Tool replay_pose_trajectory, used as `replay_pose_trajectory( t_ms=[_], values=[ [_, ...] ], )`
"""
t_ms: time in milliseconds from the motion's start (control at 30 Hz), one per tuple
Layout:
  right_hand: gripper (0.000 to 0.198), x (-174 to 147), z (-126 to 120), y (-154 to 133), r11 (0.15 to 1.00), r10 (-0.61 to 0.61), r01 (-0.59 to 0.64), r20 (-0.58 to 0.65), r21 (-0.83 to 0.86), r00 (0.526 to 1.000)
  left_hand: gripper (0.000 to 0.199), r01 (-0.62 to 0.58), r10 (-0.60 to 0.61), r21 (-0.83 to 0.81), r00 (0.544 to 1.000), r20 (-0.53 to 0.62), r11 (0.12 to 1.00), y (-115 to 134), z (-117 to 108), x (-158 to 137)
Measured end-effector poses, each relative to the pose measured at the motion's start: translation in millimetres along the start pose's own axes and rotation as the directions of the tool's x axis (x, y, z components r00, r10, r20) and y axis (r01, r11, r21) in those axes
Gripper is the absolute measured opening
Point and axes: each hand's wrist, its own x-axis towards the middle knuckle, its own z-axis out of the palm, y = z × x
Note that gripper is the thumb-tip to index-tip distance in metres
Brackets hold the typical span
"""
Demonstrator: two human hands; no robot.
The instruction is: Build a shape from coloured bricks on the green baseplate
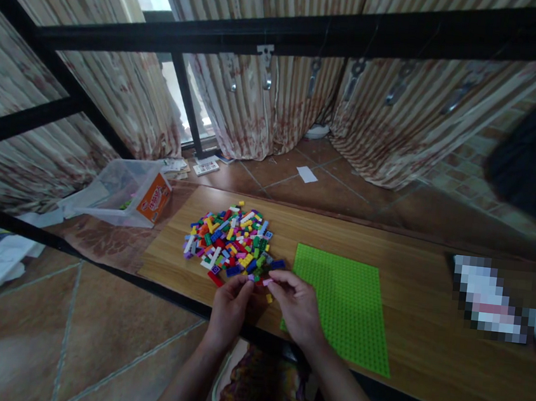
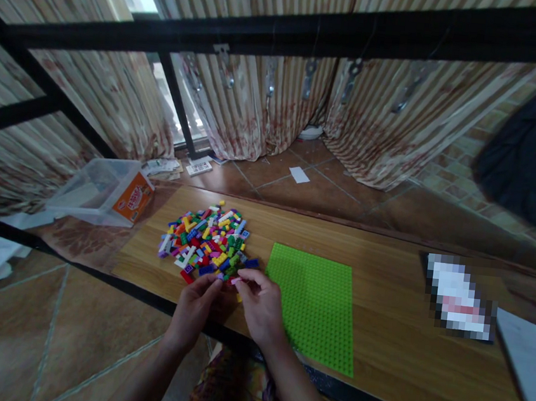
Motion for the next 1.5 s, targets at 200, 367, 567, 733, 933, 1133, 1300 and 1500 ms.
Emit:
replay_pose_trajectory(
  t_ms=[200,367,567,733,933,1133,1300,1500],
  values=[
    [0.026,-2.0,-2.9,-2.1,0.983,0.104,-0.099,-0.023,0.157,0.994,0.038,-0.008,0.012,0.043,0.996,-0.092,0.999,4.5,2.4,4.3],
    [0.028,-4.2,-1.8,2.0,0.976,0.122,-0.115,-0.031,0.186,0.992,0.038,0.009,-0.009,-0.002,0.992,-0.124,1.000,8.1,2.9,6.0],
    [0.027,-4.1,-3.3,6.6,0.986,0.104,-0.094,-0.062,0.138,0.993,0.040,0.002,-0.004,-0.018,0.993,-0.120,1.000,7.6,2.4,5.7],
    [0.022,-5.9,-4.2,7.8,0.998,0.044,-0.042,-0.059,0.041,0.997,0.039,-0.029,0.031,0.016,0.993,-0.118,0.999,5.2,3.2,6.1],
    [0.018,1.1,-1.0,10.4,0.968,-0.105,0.092,-0.046,-0.232,0.993,0.040,-0.058,0.060,0.028,0.992,-0.110,0.998,0.8,1.3,8.6],
    [0.022,8.4,3.0,4.4,0.933,-0.169,0.162,0.008,-0.321,0.986,0.041,-0.056,0.059,0.039,0.995,-0.078,0.998,-1.3,0.1,9.6],
    [0.024,9.3,4.9,-1.2,0.978,-0.105,0.124,0.116,-0.166,0.988,0.038,-0.109,0.110,0.070,0.994,-0.019,0.992,5.4,4.6,4.1],
    [0.025,12.1,-0.7,-11.8,0.996,-0.043,0.053,0.132,-0.072,0.990,0.034,-0.172,0.169,0.103,0.985,0.033,0.980,22.2,18.8,-4.5]
  ],
)
